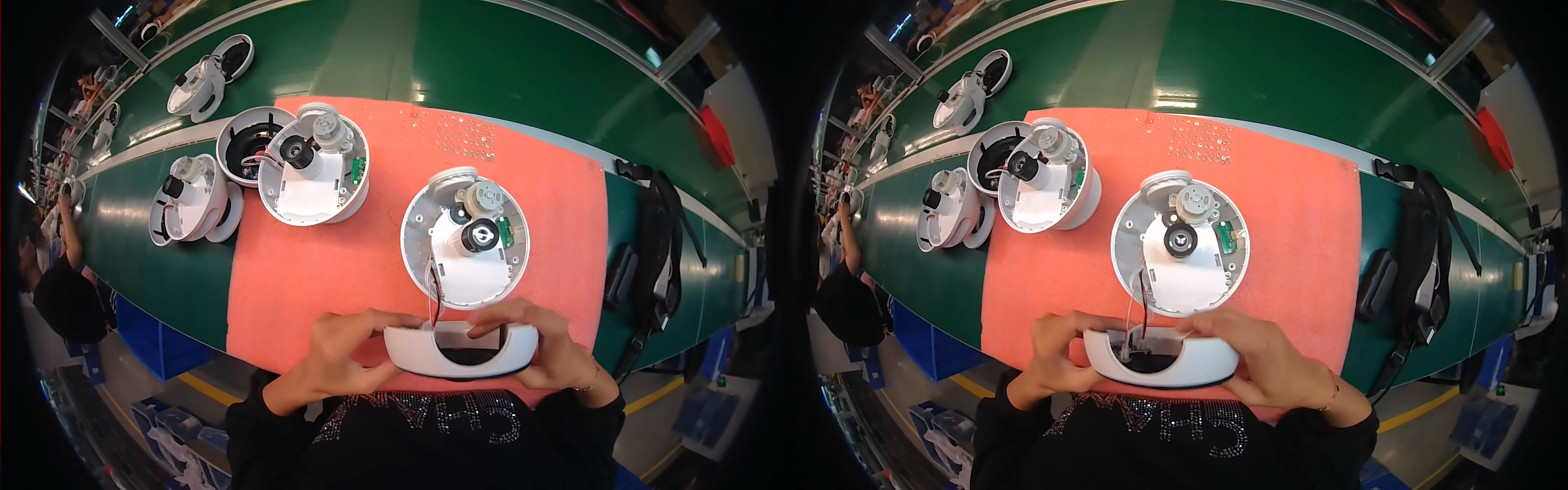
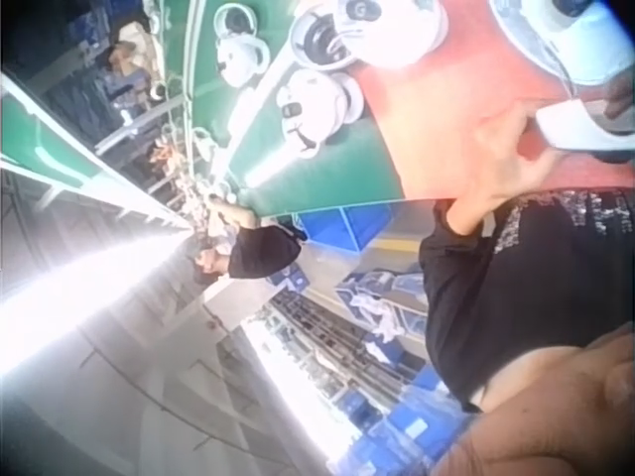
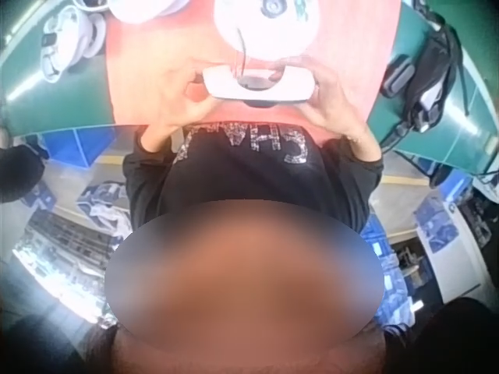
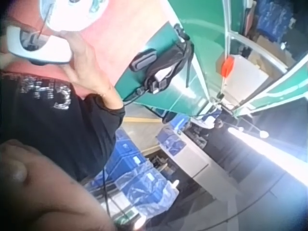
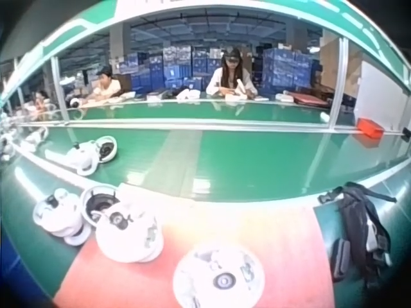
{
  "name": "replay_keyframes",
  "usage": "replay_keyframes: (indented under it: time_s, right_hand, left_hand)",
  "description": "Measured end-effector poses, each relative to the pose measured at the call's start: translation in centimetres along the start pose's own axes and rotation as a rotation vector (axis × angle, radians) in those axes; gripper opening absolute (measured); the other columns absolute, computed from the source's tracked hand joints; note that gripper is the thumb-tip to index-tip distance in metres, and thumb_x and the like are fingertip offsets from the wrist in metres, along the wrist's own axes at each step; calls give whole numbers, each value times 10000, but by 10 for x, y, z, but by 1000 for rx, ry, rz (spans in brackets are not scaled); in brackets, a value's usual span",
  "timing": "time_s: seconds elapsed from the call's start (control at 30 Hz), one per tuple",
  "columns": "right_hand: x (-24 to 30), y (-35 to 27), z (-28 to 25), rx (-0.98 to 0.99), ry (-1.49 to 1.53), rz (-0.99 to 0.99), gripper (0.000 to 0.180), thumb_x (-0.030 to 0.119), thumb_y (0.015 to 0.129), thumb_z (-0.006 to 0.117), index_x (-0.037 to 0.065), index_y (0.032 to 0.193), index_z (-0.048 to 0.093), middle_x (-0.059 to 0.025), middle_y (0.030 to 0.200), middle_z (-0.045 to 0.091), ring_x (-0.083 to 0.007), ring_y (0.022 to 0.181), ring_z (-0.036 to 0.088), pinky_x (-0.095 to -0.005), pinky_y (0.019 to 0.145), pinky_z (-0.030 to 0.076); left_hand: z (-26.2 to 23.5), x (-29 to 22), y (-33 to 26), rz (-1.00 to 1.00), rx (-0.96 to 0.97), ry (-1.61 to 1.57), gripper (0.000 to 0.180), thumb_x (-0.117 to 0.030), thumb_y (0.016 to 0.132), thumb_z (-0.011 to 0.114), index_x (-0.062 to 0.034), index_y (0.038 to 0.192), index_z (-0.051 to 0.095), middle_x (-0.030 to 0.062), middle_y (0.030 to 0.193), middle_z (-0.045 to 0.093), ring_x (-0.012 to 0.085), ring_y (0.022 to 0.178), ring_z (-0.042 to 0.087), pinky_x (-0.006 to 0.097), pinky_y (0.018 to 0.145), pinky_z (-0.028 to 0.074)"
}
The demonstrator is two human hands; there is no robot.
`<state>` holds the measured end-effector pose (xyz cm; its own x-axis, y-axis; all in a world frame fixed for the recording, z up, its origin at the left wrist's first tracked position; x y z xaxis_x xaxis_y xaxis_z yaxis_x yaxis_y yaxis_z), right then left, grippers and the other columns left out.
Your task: Assembling or inspecting electronic components of dome security cameras on a factory line.
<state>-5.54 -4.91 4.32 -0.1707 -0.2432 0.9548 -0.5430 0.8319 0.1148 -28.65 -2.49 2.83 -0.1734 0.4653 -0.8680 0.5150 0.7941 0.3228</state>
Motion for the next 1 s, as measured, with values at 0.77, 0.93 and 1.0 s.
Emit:
replay_keyframes:
  time_s: [0.77,0.93,1.0]
  right_hand:
    - [11,-5,6,-211,-121,-172,460,325,810,592,-25,1074,455,-173,925,599,-261,846,617,-345,726,501]
    - [7,-5,6,-268,-83,-108,461,154,755,660,-20,1120,439,-155,921,598,-264,778,621,-318,672,488]
    - [9,-1,4,-261,-113,-113,484,147,754,662,-14,1140,419,-160,932,595,-274,780,621,-322,676,488]
  left_hand:
    - [1,-7,2,16,14,69,357,-46,632,716,13,937,540,115,884,637,224,781,646,291,665,528]
    - [4,-2,-3,-116,18,-49,375,-102,649,743,1,924,509,109,799,631,186,684,644,269,613,519]
    - [0,0,-3,-124,40,-48,388,-117,649,751,-1,923,502,103,768,629,172,654,641,259,592,514]
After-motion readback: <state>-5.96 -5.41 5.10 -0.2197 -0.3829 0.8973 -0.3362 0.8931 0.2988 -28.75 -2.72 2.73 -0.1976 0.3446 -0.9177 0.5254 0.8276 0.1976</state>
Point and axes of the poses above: each hand's wrist, its own y-axis towards the middle knuckle, its own z-axis out of the palm, x = y × z, the point moved 2 cm from there along y, towards the middle knuckle
